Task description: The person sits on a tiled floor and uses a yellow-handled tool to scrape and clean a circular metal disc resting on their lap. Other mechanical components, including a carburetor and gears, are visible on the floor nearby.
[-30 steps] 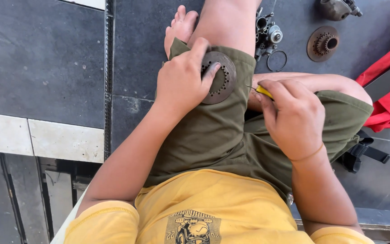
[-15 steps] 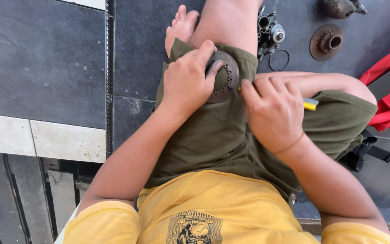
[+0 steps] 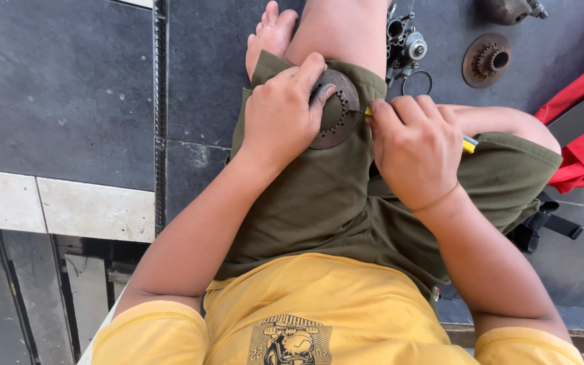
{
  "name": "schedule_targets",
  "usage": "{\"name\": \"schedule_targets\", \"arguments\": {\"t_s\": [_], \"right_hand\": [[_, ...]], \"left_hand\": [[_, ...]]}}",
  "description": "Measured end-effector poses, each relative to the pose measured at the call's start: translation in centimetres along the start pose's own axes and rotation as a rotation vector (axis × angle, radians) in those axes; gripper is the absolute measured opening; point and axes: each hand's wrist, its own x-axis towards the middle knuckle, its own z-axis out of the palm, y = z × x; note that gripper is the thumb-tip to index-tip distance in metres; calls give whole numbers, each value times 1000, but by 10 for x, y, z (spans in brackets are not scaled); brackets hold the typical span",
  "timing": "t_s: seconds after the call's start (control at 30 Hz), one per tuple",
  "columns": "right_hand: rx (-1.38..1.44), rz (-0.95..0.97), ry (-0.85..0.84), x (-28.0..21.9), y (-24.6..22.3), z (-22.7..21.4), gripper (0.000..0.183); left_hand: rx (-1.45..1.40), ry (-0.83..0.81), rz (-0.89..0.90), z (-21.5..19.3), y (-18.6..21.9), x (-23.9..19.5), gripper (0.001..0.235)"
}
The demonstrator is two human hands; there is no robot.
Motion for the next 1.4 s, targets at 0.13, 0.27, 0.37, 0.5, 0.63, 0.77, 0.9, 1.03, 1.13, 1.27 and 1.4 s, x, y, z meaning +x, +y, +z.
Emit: {"name": "schedule_targets", "arguments": {"t_s": [0.13,0.27,0.37,0.5,0.63,0.77,0.9,1.03,1.13,1.27,1.4], "right_hand": [[31,-15,-12,-6,-14,-7,22],[71,-1,-17,-10,-16,-7,19],[69,33,-17,-9,-7,-7,18],[106,4,-10,-14,-13,-8,25],[65,21,-3,-8,-5,-6,19],[10,-10,-13,-7,-5,-8,22],[56,-41,-38,-12,-9,-10,24],[69,-29,20,0,4,1,20],[48,-26,32,-1,0,6,21],[-6,-89,122,-9,4,24,11],[-50,-62,156,1,14,27,9]], "left_hand": [[8,3,-17,0,-2,-1,20],[25,-1,-6,1,-1,0,22],[10,-13,-1,2,2,-1,24],[44,-4,3,-1,-1,-1,22],[43,-29,-6,2,-1,-2,23],[61,-29,19,1,-1,1,25],[61,-31,19,0,-2,1,25],[80,-65,14,2,0,2,25],[70,-54,-1,3,-7,1,25],[148,-197,-25,14,-24,-1,25],[157,-178,12,11,-19,1,23]]}}
